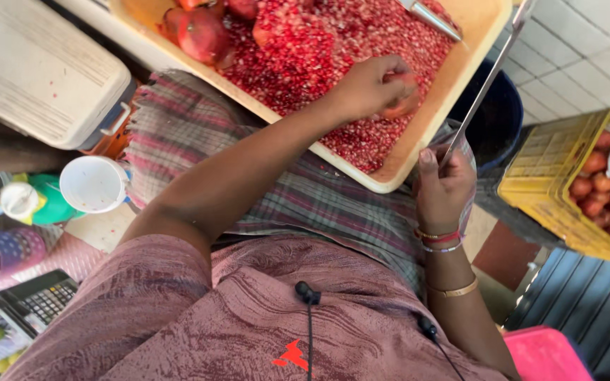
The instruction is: The person uses a knife to cut and separate pomegranate seeds from the fruit, dropping the seeds into a large plastic tub. The person handles multiple pomegranates one at a time, using the knife to split the fruit and extract the arils.
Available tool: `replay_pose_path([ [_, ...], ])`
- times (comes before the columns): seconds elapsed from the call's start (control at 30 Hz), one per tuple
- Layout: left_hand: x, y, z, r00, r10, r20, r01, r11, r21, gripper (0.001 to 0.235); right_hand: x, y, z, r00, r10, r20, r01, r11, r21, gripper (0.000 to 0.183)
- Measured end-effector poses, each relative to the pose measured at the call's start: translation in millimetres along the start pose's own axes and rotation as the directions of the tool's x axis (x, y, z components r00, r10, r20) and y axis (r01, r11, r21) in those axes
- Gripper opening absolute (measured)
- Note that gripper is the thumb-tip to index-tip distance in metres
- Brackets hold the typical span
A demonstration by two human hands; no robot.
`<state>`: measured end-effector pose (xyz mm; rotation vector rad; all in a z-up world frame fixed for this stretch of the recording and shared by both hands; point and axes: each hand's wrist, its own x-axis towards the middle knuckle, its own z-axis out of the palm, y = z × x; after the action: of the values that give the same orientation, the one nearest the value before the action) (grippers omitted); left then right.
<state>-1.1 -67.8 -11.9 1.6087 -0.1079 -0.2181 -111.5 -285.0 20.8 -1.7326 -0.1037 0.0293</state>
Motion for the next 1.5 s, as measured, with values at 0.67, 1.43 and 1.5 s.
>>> replay_pose_path([
  [0.67,-70.4,-13.4,-47.5,0.951,0.146,0.273,-0.041,0.933,-0.358,0.068,60.6,8.4,48.1,0.834,0.096,0.543,-0.242,0.948,0.204,0.058],
  [1.43,-82.4,5.9,-11.9,0.926,0.175,-0.333,-0.093,0.964,0.248,0.035,60.5,-8.8,65.3,0.924,-0.082,0.374,0.153,0.975,-0.163,0.042],
  [1.5,-84.1,8.7,-9.6,0.914,0.197,-0.356,-0.107,0.96,0.258,0.033,58.4,-12.1,66.6,0.938,-0.068,0.341,0.147,0.966,-0.213,0.043],
])
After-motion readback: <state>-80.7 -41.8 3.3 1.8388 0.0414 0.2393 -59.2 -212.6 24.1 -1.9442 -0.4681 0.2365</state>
